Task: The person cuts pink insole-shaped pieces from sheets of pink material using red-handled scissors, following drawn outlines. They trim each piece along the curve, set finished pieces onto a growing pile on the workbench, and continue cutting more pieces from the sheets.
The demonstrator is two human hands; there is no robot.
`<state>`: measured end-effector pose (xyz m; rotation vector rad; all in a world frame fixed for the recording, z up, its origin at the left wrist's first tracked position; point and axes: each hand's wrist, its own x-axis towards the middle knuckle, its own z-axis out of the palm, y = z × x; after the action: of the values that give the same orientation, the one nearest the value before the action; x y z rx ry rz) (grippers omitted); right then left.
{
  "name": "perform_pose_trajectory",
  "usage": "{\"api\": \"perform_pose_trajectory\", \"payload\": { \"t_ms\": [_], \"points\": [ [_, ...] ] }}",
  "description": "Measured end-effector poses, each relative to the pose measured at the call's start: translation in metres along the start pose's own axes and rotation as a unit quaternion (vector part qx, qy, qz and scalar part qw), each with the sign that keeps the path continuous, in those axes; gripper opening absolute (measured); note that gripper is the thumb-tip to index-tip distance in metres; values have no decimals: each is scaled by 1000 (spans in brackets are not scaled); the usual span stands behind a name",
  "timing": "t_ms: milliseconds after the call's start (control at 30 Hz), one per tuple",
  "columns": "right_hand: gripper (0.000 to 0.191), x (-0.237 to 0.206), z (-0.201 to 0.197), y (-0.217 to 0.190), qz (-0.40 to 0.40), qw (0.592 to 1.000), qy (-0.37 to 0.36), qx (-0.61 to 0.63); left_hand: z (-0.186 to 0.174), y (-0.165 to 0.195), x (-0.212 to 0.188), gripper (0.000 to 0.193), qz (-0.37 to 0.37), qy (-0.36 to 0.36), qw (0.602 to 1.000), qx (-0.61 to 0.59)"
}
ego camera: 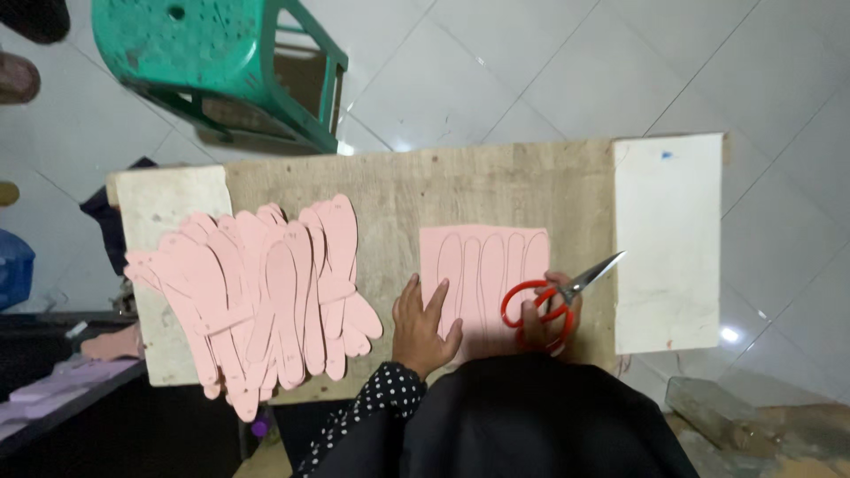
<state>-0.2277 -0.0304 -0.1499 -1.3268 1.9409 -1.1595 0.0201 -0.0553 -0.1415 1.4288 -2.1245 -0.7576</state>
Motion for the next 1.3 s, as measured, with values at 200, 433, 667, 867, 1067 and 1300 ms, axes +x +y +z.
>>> {"api": "perform_pose_trajectory", "payload": {
  "t_ms": [200,433,667,867,1067,1300],
  "points": [
    [38,11,-6,-21,-19,997,-36,-58,-7,9,8,74,-37,-33,999,17],
    [42,17,-9,-23,-45,993,-41,-100,-5,5,19,68,-47,-67,995,57],
    [46,1,-3,-25,-68,990,-22,-123,-5,4,19,63,-50,-64,995,60],
    [49,-2,0,-32,-98,985,11,-141,-13,14,19,77,-21,1,999,24],
    [41,2,1,-45,-152,973,47,-169,-16,21,16,71,35,79,996,36],
    [31,-4,-4,-79,-143,980,70,-123,-31,42,11,68,31,99,993,50]
  ]
}}
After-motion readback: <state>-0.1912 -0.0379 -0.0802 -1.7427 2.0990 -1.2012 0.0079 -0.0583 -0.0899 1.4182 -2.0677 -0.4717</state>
